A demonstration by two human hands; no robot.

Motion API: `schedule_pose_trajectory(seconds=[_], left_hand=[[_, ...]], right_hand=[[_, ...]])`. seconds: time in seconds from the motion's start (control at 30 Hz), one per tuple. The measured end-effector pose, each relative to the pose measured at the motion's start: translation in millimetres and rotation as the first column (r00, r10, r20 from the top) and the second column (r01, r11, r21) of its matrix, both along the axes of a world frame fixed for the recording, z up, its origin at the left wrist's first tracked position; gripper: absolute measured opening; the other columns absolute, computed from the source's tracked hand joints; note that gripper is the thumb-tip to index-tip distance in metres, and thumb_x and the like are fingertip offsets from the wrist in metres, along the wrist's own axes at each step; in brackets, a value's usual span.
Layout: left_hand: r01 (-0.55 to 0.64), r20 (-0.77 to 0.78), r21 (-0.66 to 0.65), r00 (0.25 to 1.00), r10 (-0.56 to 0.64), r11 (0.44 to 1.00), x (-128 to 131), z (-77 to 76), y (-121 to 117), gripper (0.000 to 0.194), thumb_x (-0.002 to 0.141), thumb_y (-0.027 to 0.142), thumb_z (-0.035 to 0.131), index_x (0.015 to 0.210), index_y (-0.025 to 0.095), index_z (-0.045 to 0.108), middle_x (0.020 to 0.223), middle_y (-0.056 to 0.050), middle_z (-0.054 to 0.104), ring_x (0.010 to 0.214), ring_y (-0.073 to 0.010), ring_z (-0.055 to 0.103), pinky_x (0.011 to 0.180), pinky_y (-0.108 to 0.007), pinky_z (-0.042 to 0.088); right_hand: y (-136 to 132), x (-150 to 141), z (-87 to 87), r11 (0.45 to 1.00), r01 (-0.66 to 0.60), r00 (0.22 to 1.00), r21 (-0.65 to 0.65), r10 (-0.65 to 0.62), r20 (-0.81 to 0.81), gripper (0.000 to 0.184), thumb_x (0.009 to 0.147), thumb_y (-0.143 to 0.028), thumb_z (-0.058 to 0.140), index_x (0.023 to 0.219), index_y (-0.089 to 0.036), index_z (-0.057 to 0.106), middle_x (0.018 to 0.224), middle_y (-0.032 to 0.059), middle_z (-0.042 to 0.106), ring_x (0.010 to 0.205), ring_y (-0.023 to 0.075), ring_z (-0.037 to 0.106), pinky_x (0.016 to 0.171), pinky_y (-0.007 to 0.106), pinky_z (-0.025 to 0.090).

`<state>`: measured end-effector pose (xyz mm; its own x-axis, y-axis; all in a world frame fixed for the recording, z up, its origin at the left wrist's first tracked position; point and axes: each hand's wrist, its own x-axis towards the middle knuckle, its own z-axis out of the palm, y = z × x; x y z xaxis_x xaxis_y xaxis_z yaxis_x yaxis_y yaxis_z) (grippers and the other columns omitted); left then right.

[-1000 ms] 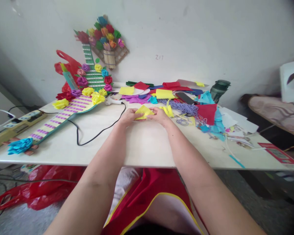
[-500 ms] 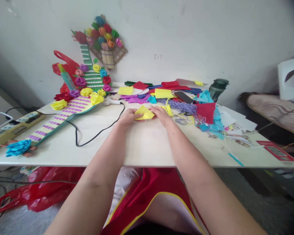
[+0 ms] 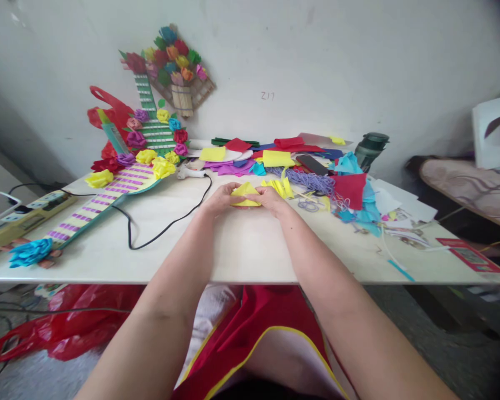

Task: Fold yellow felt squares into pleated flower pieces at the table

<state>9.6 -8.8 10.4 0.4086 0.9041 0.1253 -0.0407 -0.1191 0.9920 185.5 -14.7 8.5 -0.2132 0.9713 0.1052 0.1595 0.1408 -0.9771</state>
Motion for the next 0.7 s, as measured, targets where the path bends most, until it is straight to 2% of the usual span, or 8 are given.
schedule_pose_trajectory(seconds=[0.17,0.3,0.4,0.5,0.6,0.7], left_hand=[[0.029,0.028,0.018,0.999,-0.030,0.999,1.0,1.2,-1.6,0.045,0.059,0.023,0.079,0.099,0.013,0.060,0.087,-0.005,0.069,0.078,-0.0191,0.066,0.075,-0.036,0.056],[0.041,0.031,-0.016,0.999,-0.040,0.999,-4.1,3.7,-1.9,0.056,0.057,0.020,0.080,0.108,0.013,0.058,0.087,-0.005,0.069,0.074,-0.0186,0.068,0.075,-0.035,0.056],[0.005,0.015,-0.022,1.000,-0.005,1.000,-12.5,4.9,-0.9,0.064,0.058,0.020,0.079,0.117,0.014,0.055,0.088,-0.006,0.070,0.070,-0.0180,0.069,0.074,-0.033,0.055],[-0.008,0.052,-0.014,0.999,0.008,1.000,-19.8,6.0,-0.3,0.073,0.059,0.022,0.079,0.125,0.016,0.049,0.084,-0.006,0.070,0.076,-0.0214,0.070,0.074,-0.035,0.055],[-0.031,0.070,-0.025,0.997,0.032,0.999,-20.5,7.0,-1.4,0.072,0.056,0.022,0.082,0.120,0.016,0.051,0.084,-0.007,0.070,0.083,-0.0232,0.070,0.075,-0.034,0.054],[-0.060,0.051,-0.046,0.997,0.062,0.997,-15.3,6.2,-2.2,0.057,0.053,0.025,0.084,0.104,0.014,0.060,0.085,-0.008,0.071,0.081,-0.0204,0.069,0.074,-0.030,0.052]], right_hand=[[1.7,-1.9,-2.2,0.996,0.089,0.996,0.017,-0.089,-0.002,0.039,0.049,-0.048,0.077,0.056,-0.017,0.054,0.050,-0.0058,0.044,0.050,0.0089,0.041,0.048,0.023,0.032],[11.0,-0.5,-7.5,0.994,0.110,0.993,0.023,-0.109,-0.044,0.033,0.052,-0.044,0.076,0.062,-0.017,0.060,0.056,-0.0034,0.053,0.054,0.0109,0.048,0.050,0.024,0.038],[15.0,0.8,-8.3,0.992,0.124,0.989,0.024,-0.121,-0.080,0.029,0.055,-0.042,0.074,0.065,-0.018,0.062,0.063,-0.0012,0.058,0.060,0.0130,0.054,0.052,0.024,0.043],[14.8,1.8,-6.4,0.983,0.176,0.980,0.052,-0.170,-0.105,0.028,0.057,-0.042,0.073,0.066,-0.017,0.062,0.066,-0.0005,0.060,0.062,0.0131,0.055,0.052,0.024,0.045],[13.2,1.9,-4.2,0.978,0.201,0.972,0.063,-0.191,-0.135,0.030,0.058,-0.042,0.073,0.070,-0.017,0.064,0.067,-0.0003,0.061,0.063,0.0125,0.055,0.053,0.023,0.045],[12.6,1.3,-3.5,0.976,0.203,0.970,0.076,-0.190,-0.150,0.031,0.058,-0.043,0.073,0.071,-0.016,0.064,0.066,-0.0005,0.060,0.062,0.0119,0.054,0.053,0.022,0.045]])
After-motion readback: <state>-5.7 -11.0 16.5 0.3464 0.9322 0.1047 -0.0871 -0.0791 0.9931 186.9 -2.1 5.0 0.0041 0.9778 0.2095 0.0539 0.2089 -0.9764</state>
